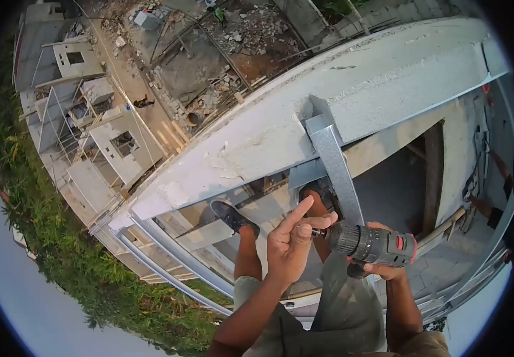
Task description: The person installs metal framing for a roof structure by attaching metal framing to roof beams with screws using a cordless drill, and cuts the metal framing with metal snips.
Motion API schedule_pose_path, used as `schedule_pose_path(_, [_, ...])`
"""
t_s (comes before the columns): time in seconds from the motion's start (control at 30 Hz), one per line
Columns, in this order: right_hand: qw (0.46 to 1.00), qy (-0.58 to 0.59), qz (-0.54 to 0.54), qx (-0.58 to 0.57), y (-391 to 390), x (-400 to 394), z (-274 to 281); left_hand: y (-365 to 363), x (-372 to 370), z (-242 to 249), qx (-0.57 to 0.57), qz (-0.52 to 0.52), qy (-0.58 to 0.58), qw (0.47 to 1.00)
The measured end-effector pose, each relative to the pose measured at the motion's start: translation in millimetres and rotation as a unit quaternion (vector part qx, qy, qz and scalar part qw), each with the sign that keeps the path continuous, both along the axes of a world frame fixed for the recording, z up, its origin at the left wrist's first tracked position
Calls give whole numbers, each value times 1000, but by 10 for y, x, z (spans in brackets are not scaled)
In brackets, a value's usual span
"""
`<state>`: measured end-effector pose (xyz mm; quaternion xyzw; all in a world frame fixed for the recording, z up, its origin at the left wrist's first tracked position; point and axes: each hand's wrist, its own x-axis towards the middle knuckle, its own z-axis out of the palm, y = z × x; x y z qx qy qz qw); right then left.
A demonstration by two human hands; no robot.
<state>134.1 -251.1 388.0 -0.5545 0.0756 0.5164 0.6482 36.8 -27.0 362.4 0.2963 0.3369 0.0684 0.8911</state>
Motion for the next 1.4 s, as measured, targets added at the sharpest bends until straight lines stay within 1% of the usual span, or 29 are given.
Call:
schedule_pose_path(0.03, [995,-81,56,8,-66,11,-26,-23,40,14,-2,-3,1,1000])
schedule_pose_path(0.07, [995,-80,55,6,-21,-5,25,-59,92,45,-47,22,-10,999])
schedule_pose_path(0.1, [999,-1,-40,11,92,-30,120,-88,159,83,-94,46,-22,994])
schedule_pose_path(0.13, [988,74,-136,16,159,-42,180,-89,273,144,-96,41,-24,994])
schedule_pose_path(0.17, [987,70,-144,13,159,-32,187,-83,418,218,-55,45,-15,997])
schedule_pose_path(0.2, [980,83,-174,45,146,-13,183,-86,523,246,-16,47,-5,999])
schedule_pose_path(0.23, [971,96,-205,76,110,15,185,-66,533,173,118,26,4,993])
schedule_pose_path(0.27, [969,93,-215,72,33,80,184,-1,528,69,251,6,10,968])
schedule_pose_path(0.3, [965,104,-222,88,-78,171,170,142,577,-21,366,-6,37,930])
schedule_pose_path(0.33, [961,115,-230,105,-193,264,155,319,685,-107,478,-19,62,876])
schedule_pose_path(0.37, [958,115,-242,103,-307,375,150,474,893,-204,552,-55,77,828])
schedule_pose_path(0.4, [972,91,-212,37,-413,519,144,602,1127,-301,624,-88,91,771])
schedule_pose_path(0.43, [981,68,-178,-28,-489,670,118,668,1313,-408,625,-94,87,770])
schedule_pose_path(0.47, [980,70,-184,-27,-521,812,75,701,1454,-543,706,-159,84,684])
schedule_pose_path(0.53, [991,21,-95,-91,-532,1106,-20,735,1530,-675,776,-226,77,583])
schedule_pose_path(0.57, [990,25,-101,-91,-512,1249,-84,749,1499,-706,730,-251,90,629])
schedule_pose_path(0.63, [994,75,13,-76,-432,1468,-232,737,1504,-787,680,-288,103,666])
schedule_pose_path(0.67, [994,81,5,-73,-410,1528,-353,739,1534,-834,690,-251,63,676])
schedule_pose_path(0.7, [996,61,35,-48,-380,1542,-500,742,1546,-852,697,-214,25,684])
schedule_pose_path(0.73, [997,40,65,-22,-339,1565,-609,744,1552,-850,698,-224,27,679])
schedule_pose_path(0.77, [997,49,58,-17,-291,1613,-652,751,1554,-834,695,-235,23,679])
schedule_pose_path(0.83, [989,118,84,-40,-205,1721,-715,757,1575,-841,692,-254,21,675])
schedule_pose_path(0.9, [988,134,71,-33,-169,1779,-796,733,1577,-872,675,-227,10,702])
schedule_pose_path(1.0, [981,173,88,9,-149,1856,-910,753,1553,-897,662,-220,-10,716])
schedule_pose_path(1.13, [978,176,112,17,-155,1860,-1042,758,1532,-890,664,-233,9,710])
schedule_pose_path(1.2, [976,182,116,14,-130,1903,-1072,740,1571,-876,677,-237,11,697])
schedule_pose_path(1.3, [971,175,164,-7,-54,1968,-1036,760,1553,-853,691,-249,26,679])
schedule_pose_path(1.37, [972,180,139,-54,-23,1982,-995,783,1536,-829,695,-256,31,672])
schedule_pose_path(1.4, [972,180,141,-54,-23,2012,-1003,784,1544,-828,698,-264,29,665])
